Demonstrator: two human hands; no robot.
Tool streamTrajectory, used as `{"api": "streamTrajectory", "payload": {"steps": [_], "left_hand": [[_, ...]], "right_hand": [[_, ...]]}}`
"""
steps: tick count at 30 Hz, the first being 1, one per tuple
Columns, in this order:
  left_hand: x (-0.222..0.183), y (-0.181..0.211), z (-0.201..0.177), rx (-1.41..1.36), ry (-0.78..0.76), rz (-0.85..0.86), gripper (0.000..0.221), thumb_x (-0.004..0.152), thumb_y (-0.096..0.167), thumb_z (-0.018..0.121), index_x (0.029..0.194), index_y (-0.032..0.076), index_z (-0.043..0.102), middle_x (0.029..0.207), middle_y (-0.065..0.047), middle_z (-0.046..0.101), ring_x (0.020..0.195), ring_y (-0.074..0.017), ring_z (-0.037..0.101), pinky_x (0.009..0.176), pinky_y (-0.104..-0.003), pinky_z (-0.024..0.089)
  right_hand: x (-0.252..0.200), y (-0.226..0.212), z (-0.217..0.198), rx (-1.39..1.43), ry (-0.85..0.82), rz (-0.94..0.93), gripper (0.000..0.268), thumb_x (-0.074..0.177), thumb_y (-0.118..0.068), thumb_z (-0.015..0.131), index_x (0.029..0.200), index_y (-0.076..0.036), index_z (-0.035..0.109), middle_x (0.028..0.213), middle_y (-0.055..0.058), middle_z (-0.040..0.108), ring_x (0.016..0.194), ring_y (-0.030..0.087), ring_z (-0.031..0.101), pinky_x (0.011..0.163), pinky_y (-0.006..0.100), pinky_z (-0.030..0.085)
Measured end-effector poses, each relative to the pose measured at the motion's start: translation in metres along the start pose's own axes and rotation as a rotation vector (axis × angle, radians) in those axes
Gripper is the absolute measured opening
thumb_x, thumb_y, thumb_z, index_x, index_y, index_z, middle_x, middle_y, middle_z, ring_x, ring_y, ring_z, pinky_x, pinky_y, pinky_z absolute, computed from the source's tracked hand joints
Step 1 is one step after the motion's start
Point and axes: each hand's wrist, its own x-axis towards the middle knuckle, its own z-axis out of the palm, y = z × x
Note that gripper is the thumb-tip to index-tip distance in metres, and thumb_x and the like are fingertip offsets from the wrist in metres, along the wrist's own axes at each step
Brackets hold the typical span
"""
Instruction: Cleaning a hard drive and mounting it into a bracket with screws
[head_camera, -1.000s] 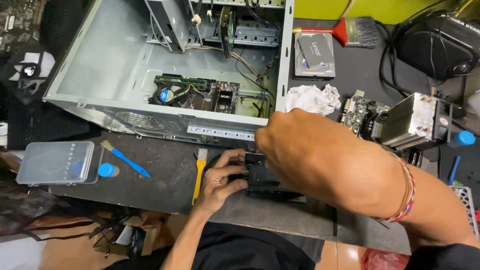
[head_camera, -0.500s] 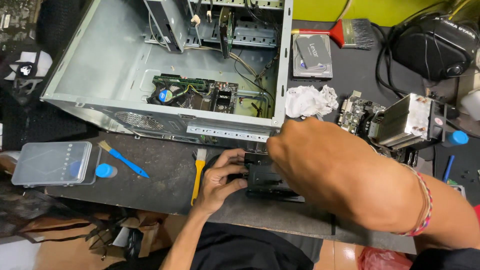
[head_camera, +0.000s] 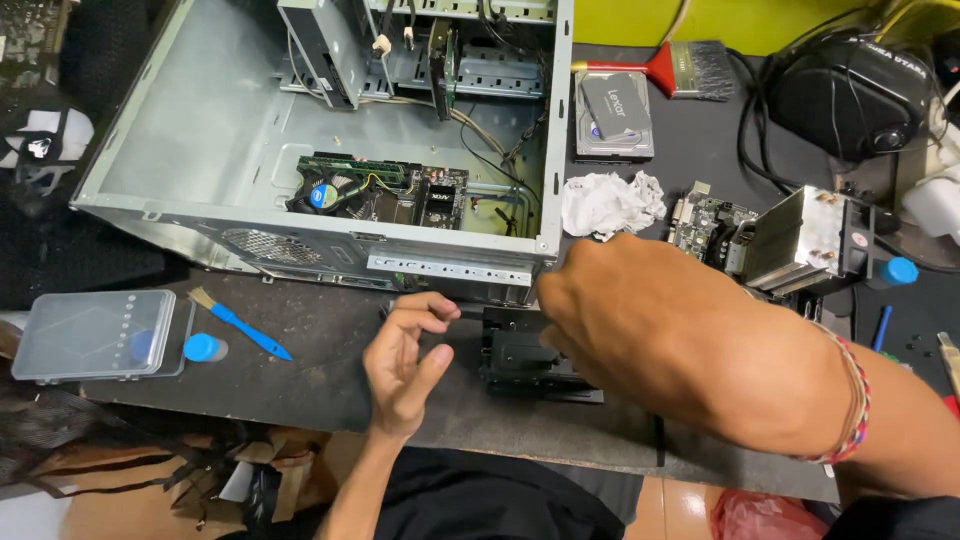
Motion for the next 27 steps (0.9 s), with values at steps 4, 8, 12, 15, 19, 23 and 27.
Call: {"api": "streamTrajectory", "payload": {"steps": [4, 8, 12, 15, 19, 23, 27], "left_hand": [[0.014, 0.040, 0.012, 0.217, 0.067, 0.100, 0.010, 0.079, 0.012, 0.049, 0.074, 0.004, 0.050, 0.082, -0.014, 0.053, 0.079, -0.0219, 0.053, 0.071, -0.028, 0.042], [0.024, 0.107, 0.040, 0.141, -0.224, 0.233, 0.031, 0.089, 0.039, 0.046, 0.083, 0.009, 0.053, 0.080, -0.009, 0.059, 0.071, -0.0203, 0.058, 0.068, -0.030, 0.046], [0.020, 0.114, 0.037, 0.090, -0.351, 0.087, 0.026, 0.090, 0.032, 0.043, 0.087, 0.008, 0.052, 0.082, -0.006, 0.057, 0.072, -0.0161, 0.056, 0.070, -0.028, 0.045], [0.016, 0.123, 0.033, 0.045, -0.468, -0.063, 0.021, 0.092, 0.026, 0.041, 0.091, 0.007, 0.051, 0.084, -0.004, 0.055, 0.074, -0.0120, 0.054, 0.071, -0.025, 0.044], [0.010, 0.130, 0.032, -0.040, -0.631, -0.273, 0.017, 0.094, 0.018, 0.038, 0.096, 0.006, 0.050, 0.087, -0.001, 0.053, 0.076, -0.0064, 0.051, 0.073, -0.021, 0.042], [0.010, 0.133, 0.035, -0.153, -0.815, -0.481, 0.015, 0.096, 0.009, 0.035, 0.102, 0.005, 0.049, 0.090, 0.002, 0.050, 0.078, -0.0009, 0.048, 0.075, -0.018, 0.040], [0.016, 0.134, 0.042, -0.256, -1.026, -0.668, 0.018, 0.098, 0.001, 0.032, 0.107, 0.004, 0.048, 0.092, 0.005, 0.048, 0.080, 0.0045, 0.045, 0.077, -0.015, 0.039]], "right_hand": [[0.001, 0.005, 0.005, 0.019, 0.033, -0.049, 0.012, 0.075, -0.022, 0.052, 0.079, -0.010, 0.055, 0.070, 0.009, 0.059, 0.062, 0.032, 0.060, 0.053, 0.041, 0.049], [0.002, -0.001, -0.014, 0.064, -0.150, 0.028, 0.011, 0.072, -0.004, 0.044, 0.073, -0.009, 0.054, 0.069, 0.008, 0.059, 0.063, 0.025, 0.060, 0.053, 0.035, 0.048], [0.003, 0.002, -0.015, 0.067, -0.150, 0.111, 0.017, 0.076, -0.027, 0.050, 0.074, -0.011, 0.054, 0.072, 0.005, 0.059, 0.065, 0.022, 0.060, 0.056, 0.033, 0.049], [0.005, -0.002, -0.021, 0.064, -0.141, 0.147, 0.030, 0.079, -0.042, 0.055, 0.075, -0.011, 0.054, 0.074, 0.004, 0.058, 0.066, 0.021, 0.060, 0.058, 0.032, 0.049], [0.000, -0.012, -0.034, 0.044, -0.263, 0.183, 0.007, 0.071, -0.008, 0.045, 0.069, -0.008, 0.052, 0.067, 0.005, 0.056, 0.055, 0.018, 0.056, 0.047, 0.031, 0.041], [0.005, -0.011, -0.020, -0.033, -0.174, 0.199, 0.031, 0.079, -0.042, 0.051, 0.080, -0.012, 0.057, 0.077, 0.006, 0.061, 0.070, 0.026, 0.062, 0.059, 0.035, 0.050], [0.005, -0.006, -0.015, 0.005, -0.135, 0.182, 0.033, 0.079, -0.044, 0.054, 0.081, -0.012, 0.057, 0.076, 0.005, 0.062, 0.070, 0.022, 0.063, 0.061, 0.032, 0.052]]}}
